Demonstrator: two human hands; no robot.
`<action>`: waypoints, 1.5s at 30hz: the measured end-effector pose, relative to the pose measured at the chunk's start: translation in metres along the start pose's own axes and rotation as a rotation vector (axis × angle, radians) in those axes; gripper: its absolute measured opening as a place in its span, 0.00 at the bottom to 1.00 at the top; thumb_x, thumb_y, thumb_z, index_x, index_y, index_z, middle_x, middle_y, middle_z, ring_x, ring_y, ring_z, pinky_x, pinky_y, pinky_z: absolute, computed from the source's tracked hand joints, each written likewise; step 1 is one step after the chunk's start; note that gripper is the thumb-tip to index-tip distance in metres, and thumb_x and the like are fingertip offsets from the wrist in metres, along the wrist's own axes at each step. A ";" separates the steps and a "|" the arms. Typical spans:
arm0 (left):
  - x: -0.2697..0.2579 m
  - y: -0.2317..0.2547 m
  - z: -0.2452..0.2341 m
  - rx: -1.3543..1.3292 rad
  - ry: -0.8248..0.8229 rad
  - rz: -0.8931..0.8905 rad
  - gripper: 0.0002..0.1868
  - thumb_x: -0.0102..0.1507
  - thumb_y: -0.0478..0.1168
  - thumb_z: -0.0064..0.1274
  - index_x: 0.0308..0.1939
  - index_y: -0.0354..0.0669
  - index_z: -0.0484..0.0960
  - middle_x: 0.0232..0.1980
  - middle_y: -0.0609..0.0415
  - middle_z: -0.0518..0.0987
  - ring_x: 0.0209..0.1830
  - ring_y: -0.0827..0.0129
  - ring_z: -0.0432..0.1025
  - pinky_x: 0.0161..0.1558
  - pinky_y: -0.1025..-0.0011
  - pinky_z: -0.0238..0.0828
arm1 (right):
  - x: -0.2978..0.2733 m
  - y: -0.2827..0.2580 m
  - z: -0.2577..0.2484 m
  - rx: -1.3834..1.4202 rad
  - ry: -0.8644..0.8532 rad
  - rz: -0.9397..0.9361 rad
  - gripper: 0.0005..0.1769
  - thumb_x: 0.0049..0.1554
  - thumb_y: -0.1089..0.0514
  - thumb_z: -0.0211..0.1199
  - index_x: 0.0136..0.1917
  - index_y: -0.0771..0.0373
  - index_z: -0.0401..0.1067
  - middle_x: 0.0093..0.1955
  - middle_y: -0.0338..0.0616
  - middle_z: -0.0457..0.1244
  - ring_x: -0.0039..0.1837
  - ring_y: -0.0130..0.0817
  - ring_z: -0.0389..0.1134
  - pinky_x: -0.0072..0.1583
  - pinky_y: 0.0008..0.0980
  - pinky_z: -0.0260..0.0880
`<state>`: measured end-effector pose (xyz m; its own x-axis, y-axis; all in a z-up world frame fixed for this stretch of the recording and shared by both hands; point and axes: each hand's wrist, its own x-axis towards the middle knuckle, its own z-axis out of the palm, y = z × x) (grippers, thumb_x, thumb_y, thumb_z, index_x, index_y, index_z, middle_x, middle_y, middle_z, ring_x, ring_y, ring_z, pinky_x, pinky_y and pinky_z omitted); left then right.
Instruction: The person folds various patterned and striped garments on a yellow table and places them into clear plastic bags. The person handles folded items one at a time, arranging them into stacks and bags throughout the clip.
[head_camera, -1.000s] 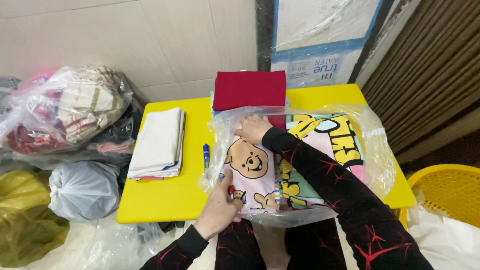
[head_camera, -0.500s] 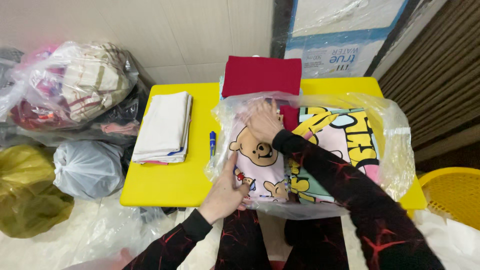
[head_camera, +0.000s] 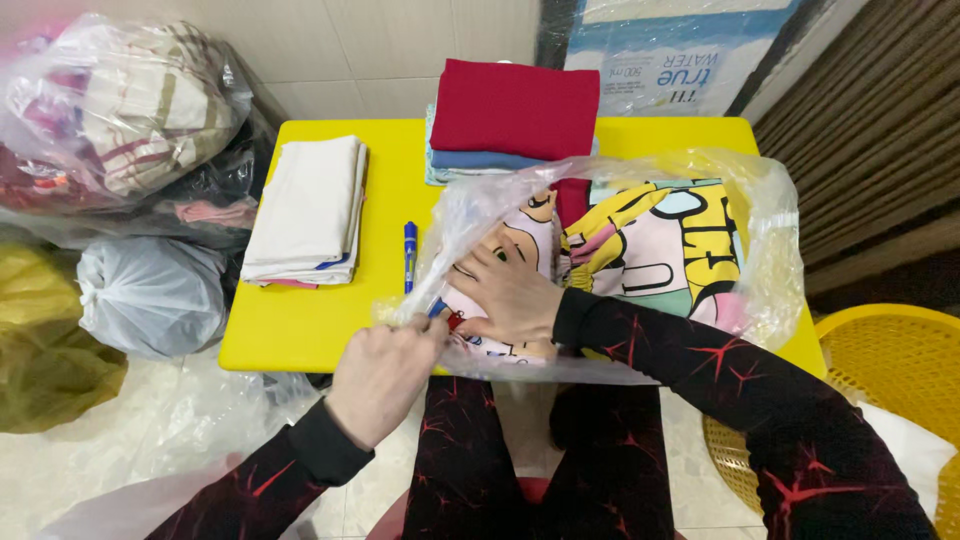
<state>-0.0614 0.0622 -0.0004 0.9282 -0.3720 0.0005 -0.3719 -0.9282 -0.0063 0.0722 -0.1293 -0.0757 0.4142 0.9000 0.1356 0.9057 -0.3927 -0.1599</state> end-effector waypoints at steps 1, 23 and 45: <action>-0.002 -0.002 -0.006 -0.020 0.024 0.033 0.08 0.59 0.36 0.53 0.42 0.45 0.81 0.37 0.50 0.80 0.30 0.56 0.79 0.30 0.59 0.75 | 0.001 -0.001 0.002 -0.056 -0.050 0.006 0.41 0.53 0.35 0.60 0.69 0.65 0.64 0.68 0.54 0.60 0.74 0.50 0.55 0.73 0.66 0.47; 0.236 -0.065 0.012 0.004 0.349 -0.236 0.06 0.60 0.37 0.54 0.39 0.42 0.85 0.43 0.42 0.82 0.42 0.46 0.80 0.43 0.52 0.78 | 0.029 0.061 0.002 -0.110 0.413 -0.095 0.27 0.52 0.37 0.64 0.49 0.63 0.75 0.62 0.56 0.63 0.70 0.57 0.58 0.67 0.65 0.51; 0.175 -0.009 -0.026 0.802 0.865 -0.236 0.24 0.52 0.43 0.50 0.53 0.49 0.81 0.63 0.55 0.76 0.62 0.53 0.70 0.55 0.54 0.74 | -0.035 0.057 -0.045 0.056 0.194 -0.074 0.29 0.47 0.49 0.67 0.58 0.67 0.71 0.61 0.56 0.62 0.64 0.51 0.62 0.60 0.57 0.59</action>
<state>0.1040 0.0049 0.0254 0.5494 -0.3588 0.7545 0.2002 -0.8202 -0.5359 0.1136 -0.1912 -0.0459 0.3616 0.8706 0.3335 0.9300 -0.3113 -0.1956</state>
